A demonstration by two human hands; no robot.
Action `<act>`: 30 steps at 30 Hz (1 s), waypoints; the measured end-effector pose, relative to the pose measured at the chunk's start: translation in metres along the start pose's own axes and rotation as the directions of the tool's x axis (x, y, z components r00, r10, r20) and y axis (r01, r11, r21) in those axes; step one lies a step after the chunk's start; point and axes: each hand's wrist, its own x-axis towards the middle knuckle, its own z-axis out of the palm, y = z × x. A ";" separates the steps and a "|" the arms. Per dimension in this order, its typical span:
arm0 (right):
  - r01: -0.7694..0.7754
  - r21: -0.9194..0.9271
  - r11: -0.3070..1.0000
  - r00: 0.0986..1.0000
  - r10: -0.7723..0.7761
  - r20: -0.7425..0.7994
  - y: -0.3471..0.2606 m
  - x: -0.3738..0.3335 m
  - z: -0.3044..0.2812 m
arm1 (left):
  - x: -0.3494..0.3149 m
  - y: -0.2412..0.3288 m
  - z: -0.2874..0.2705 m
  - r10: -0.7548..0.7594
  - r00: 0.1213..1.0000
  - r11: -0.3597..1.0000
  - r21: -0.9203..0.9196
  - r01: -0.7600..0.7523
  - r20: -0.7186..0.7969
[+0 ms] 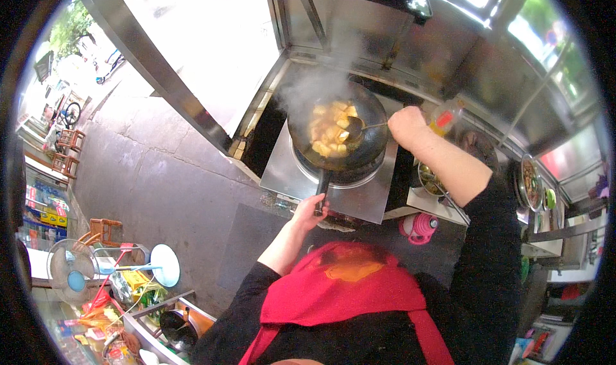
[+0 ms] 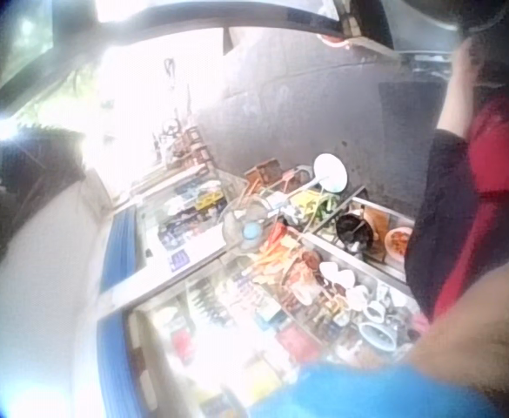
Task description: The person stir-fries cubed tofu in a wok, adds a dark sauce and water, and continues to stir the mixture until it simmers. The person uses a spatula to mix the ingredients and a ladle to add liquids.
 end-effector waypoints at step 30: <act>-0.667 0.745 -0.028 0.744 0.044 0.667 0.037 -0.034 0.081 | 0.000 -0.014 0.027 -0.071 0.997 0.997 0.023 0.070 0.014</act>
